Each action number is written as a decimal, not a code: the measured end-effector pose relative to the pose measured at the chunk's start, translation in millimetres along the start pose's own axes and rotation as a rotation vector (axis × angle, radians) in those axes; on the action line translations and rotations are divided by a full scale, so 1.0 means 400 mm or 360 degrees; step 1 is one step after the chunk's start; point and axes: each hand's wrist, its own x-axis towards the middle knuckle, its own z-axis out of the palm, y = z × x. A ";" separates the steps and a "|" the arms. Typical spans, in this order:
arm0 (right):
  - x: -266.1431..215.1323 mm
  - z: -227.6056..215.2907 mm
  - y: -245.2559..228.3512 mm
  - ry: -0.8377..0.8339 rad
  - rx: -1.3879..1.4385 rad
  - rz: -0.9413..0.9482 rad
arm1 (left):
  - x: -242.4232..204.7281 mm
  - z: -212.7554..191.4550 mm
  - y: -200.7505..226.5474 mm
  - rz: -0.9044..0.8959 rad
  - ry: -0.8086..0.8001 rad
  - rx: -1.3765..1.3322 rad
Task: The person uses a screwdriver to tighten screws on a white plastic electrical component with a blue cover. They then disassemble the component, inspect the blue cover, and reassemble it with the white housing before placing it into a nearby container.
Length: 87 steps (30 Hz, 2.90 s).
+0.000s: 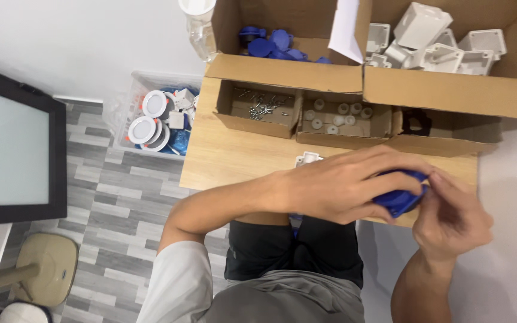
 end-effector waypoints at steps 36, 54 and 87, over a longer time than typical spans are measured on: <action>0.047 0.052 0.020 -0.0654 -0.0590 -0.0080 | -0.003 -0.393 0.110 0.0044 0.1286 -0.0652; -0.006 -0.072 0.144 -0.0651 -0.0428 0.0019 | 0.031 -0.385 0.062 0.0144 0.1244 -0.0930; 0.496 0.097 -0.020 -0.0303 -0.1110 -0.1553 | 0.080 -0.365 0.074 -0.0527 0.1183 -0.0408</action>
